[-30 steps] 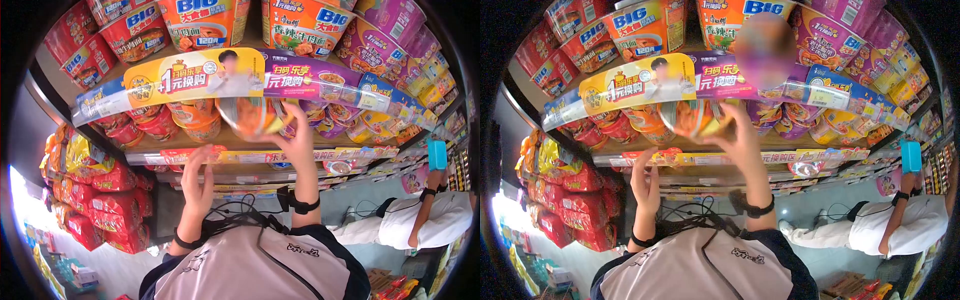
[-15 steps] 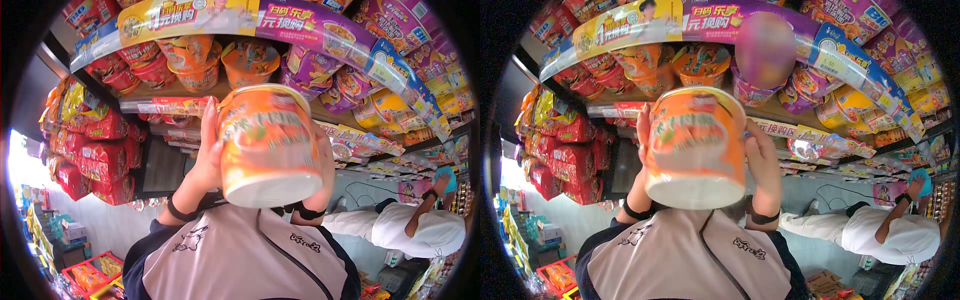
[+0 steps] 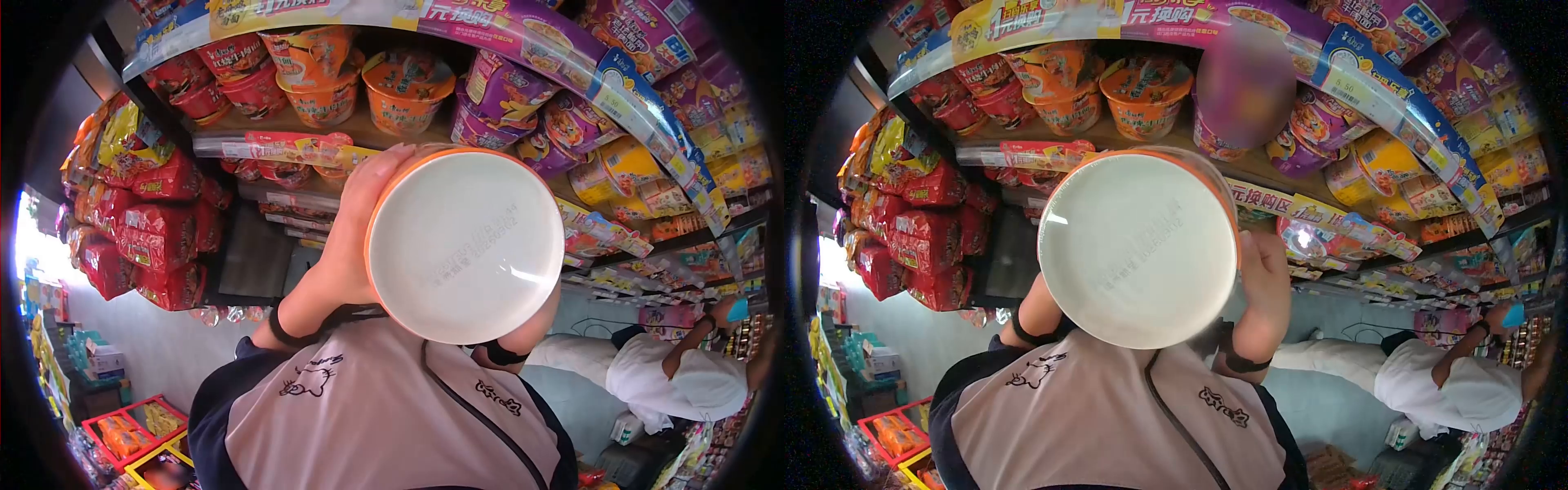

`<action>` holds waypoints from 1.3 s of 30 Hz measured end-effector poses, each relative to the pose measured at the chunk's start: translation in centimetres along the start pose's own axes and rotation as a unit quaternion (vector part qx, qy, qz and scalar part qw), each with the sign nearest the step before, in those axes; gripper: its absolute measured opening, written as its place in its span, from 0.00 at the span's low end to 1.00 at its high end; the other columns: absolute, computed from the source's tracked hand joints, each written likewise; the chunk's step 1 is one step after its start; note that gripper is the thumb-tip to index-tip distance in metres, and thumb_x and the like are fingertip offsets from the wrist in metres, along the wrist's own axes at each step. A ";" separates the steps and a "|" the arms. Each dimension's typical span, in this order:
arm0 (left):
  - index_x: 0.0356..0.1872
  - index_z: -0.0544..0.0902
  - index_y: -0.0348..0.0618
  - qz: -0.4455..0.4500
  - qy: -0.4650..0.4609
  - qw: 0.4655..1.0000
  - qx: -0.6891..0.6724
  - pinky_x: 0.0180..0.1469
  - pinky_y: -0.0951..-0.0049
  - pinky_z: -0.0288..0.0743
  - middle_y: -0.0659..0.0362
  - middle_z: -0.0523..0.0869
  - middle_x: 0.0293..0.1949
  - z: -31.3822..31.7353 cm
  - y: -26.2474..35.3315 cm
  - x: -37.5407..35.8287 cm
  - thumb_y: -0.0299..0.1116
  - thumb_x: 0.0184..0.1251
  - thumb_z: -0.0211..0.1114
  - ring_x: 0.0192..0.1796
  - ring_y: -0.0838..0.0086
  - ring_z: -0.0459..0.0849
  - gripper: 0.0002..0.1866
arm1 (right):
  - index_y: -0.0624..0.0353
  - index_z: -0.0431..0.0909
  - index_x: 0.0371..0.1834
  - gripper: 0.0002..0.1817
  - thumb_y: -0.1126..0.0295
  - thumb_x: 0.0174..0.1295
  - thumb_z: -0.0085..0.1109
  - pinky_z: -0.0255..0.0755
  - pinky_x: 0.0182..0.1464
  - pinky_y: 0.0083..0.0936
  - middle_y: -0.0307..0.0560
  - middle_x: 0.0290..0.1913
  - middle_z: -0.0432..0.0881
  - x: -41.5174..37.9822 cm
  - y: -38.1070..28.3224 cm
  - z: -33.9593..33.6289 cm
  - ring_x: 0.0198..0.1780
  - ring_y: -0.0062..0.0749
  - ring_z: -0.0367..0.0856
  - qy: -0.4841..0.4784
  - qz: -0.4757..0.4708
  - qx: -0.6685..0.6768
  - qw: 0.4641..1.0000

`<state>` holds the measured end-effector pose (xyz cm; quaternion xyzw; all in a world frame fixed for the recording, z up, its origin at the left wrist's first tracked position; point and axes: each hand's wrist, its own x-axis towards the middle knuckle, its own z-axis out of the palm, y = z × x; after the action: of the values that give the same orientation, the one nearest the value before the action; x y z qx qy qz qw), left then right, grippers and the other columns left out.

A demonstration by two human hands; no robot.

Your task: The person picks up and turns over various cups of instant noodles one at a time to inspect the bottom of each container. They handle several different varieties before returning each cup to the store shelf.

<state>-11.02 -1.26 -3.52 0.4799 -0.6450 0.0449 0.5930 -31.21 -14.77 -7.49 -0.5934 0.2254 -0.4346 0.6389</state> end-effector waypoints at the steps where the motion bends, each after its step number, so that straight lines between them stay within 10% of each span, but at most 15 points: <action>1: 0.67 0.55 0.41 -0.028 -0.010 1.000 -0.005 0.67 0.51 0.51 0.42 0.63 0.65 0.0 -0.1 -0.2 0.45 0.36 0.79 0.67 0.48 0.62 0.55 | 0.69 0.78 0.29 0.21 0.60 0.69 0.45 0.63 0.31 0.20 0.38 0.24 0.77 -0.1 0.2 -0.2 0.28 0.17 0.69 -0.002 -0.001 -0.016 1.000; 4: 0.67 0.57 0.50 -0.041 -0.044 0.997 0.047 0.68 0.47 0.48 0.46 0.64 0.66 0.0 -0.7 -1.2 0.44 0.41 0.77 0.69 0.48 0.60 0.50 | 0.69 0.73 0.46 0.28 0.49 0.66 0.43 0.67 0.41 0.23 0.43 0.37 0.79 0.5 -0.5 0.0 0.39 0.22 0.72 -0.067 0.005 -0.036 0.997; 6: 0.66 0.60 0.58 0.126 -0.061 0.960 0.244 0.69 0.44 0.45 0.50 0.65 0.66 -0.4 -0.4 -0.8 0.41 0.45 0.74 0.70 0.48 0.58 0.44 | 0.68 0.62 0.63 0.44 0.35 0.60 0.42 0.67 0.53 0.25 0.46 0.51 0.76 1.6 -1.7 0.4 0.51 0.27 0.73 -0.169 0.035 0.003 0.985; 7: 0.64 0.62 0.74 0.129 -0.054 0.961 0.238 0.69 0.39 0.42 0.56 0.65 0.67 0.1 -0.6 -1.6 0.39 0.50 0.68 0.71 0.49 0.56 0.37 | 0.67 0.54 0.67 0.52 0.30 0.55 0.44 0.64 0.58 0.27 0.47 0.57 0.72 1.9 -2.0 1.0 0.56 0.28 0.70 -0.181 0.048 0.034 0.982; 12: 0.62 0.60 0.88 0.103 0.024 0.952 0.286 0.66 0.32 0.44 0.54 0.54 0.72 0.0 -0.9 -1.6 0.47 0.50 0.64 0.70 0.40 0.55 0.36 | 0.64 0.39 0.73 0.67 0.39 0.37 0.71 0.61 0.65 0.35 0.48 0.64 0.66 3.7 -2.0 2.5 0.63 0.35 0.68 -0.243 0.039 0.143 0.959; 16: 0.68 0.54 0.72 0.056 0.070 0.943 0.322 0.65 0.34 0.47 0.48 0.52 0.71 -0.6 -1.0 -0.9 0.44 0.57 0.63 0.69 0.38 0.55 0.38 | 0.63 0.48 0.72 0.68 0.59 0.24 0.84 0.62 0.65 0.39 0.49 0.63 0.68 4.1 -2.2 4.5 0.63 0.37 0.69 -0.216 0.076 0.214 0.950; 19: 0.69 0.51 0.37 -0.009 0.052 0.908 0.417 0.68 0.42 0.46 0.45 0.55 0.71 -1.6 -3.4 -1.3 0.30 0.55 0.62 0.70 0.41 0.54 0.41 | 0.65 0.56 0.68 0.62 0.61 0.24 0.84 0.65 0.64 0.36 0.50 0.63 0.69 5.8 -0.8 5.1 0.62 0.35 0.70 -0.173 0.111 0.266 0.942; 23: 0.71 0.48 0.40 -0.182 -0.078 0.908 0.370 0.71 0.50 0.41 0.44 0.51 0.71 -1.8 -5.1 -2.2 0.30 0.47 0.69 0.74 0.53 0.47 0.50 | 0.62 0.58 0.66 0.56 0.67 0.29 0.82 0.68 0.61 0.32 0.49 0.62 0.69 8.9 -0.4 6.9 0.59 0.33 0.72 -0.185 -0.118 0.114 0.969; 30: 0.71 0.51 0.42 -0.194 -0.146 0.865 0.439 0.71 0.45 0.38 0.47 0.49 0.72 0.2 -12.9 -4.9 0.35 0.39 0.73 0.74 0.47 0.44 0.54 | 0.59 0.62 0.60 0.44 0.74 0.37 0.78 0.68 0.56 0.26 0.43 0.55 0.72 13.8 0.0 11.6 0.55 0.29 0.72 -0.097 -0.186 0.093 0.973; 39: 0.70 0.56 0.48 -0.204 -0.100 0.840 0.494 0.70 0.45 0.40 0.50 0.52 0.72 1.9 -14.8 -5.9 0.33 0.41 0.70 0.73 0.47 0.46 0.49 | 0.66 0.58 0.62 0.46 0.55 0.45 0.75 0.63 0.60 0.30 0.52 0.57 0.70 19.8 2.8 14.2 0.57 0.35 0.70 -0.047 -0.255 -0.014 0.966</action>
<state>-3.39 -6.98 -16.43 0.8314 -0.4812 0.1872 0.2053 -8.67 -23.25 -2.92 -0.6596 0.0427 -0.5518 0.5086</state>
